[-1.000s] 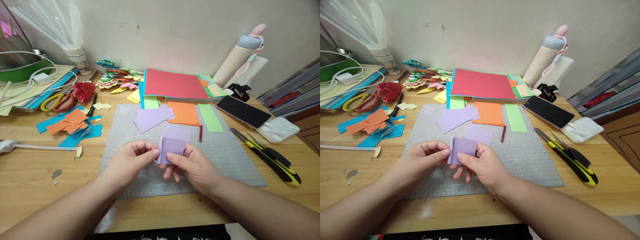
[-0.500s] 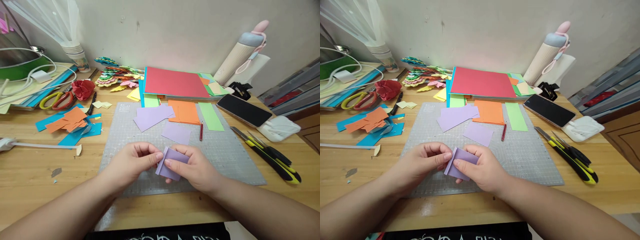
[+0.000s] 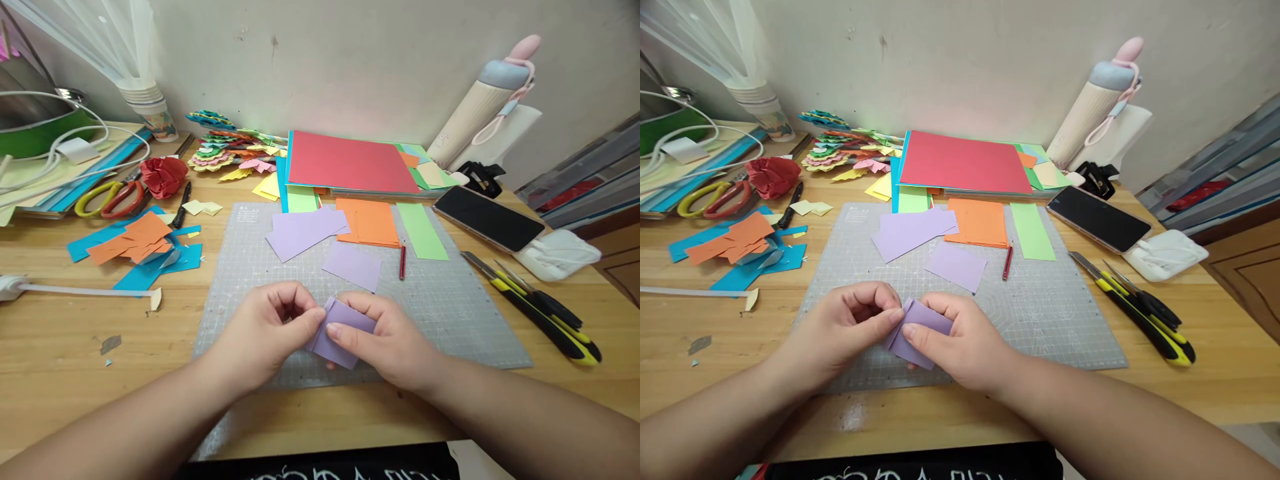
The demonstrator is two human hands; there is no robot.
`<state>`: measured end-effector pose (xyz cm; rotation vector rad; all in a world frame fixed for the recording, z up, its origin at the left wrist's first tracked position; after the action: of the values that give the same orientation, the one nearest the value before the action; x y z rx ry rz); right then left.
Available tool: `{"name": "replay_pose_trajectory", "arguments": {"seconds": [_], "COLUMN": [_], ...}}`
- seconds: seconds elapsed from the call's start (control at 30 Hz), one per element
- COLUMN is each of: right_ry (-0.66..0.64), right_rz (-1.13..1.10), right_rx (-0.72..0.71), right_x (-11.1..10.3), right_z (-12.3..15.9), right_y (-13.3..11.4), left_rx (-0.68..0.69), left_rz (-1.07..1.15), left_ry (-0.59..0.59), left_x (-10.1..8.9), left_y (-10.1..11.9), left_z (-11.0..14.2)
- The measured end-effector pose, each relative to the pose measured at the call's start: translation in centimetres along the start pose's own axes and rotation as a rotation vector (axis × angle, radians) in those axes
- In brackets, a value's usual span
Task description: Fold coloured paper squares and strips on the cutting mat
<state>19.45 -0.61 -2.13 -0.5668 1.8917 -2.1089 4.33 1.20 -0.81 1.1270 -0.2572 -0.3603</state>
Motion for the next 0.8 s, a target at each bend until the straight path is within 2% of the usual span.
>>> {"name": "replay_pose_trajectory", "arguments": {"seconds": [0.1, 0.27, 0.43, 0.57, 0.8], "right_ry": [-0.005, -0.083, -0.109, -0.112, -0.114], "right_rz": [0.016, -0.226, -0.316, -0.315, -0.24], "right_rx": [-0.012, 0.109, 0.158, 0.175, 0.14], "right_x": [-0.01, 0.23, 0.32, 0.41, 0.23], "right_z": [-0.05, 0.0, 0.07, 0.12, 0.23], "right_y": [-0.18, -0.08, 0.04, 0.09, -0.04], "left_rx": [0.029, 0.048, 0.076, 0.059, 0.097], "left_rz": [-0.042, 0.009, -0.024, 0.019, -0.068], "left_ry": [0.021, -0.139, -0.224, -0.274, -0.255], "left_x": [0.16, 0.47, 0.49, 0.57, 0.47], "left_y": [0.17, 0.23, -0.09, -0.44, -0.38], "left_z": [0.1, 0.31, 0.43, 0.44, 0.44]}}
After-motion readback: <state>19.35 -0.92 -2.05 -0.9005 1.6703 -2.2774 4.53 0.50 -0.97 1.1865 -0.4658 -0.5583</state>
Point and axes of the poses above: each hand's wrist, its own z-axis away from the middle knuckle, its own x-axis out of the palm, y = z × x, the point moved 3 cm from there along -z, towards the middle knuckle, and after that the axes turned 9 degrees about -x, right-handed, at the moved point
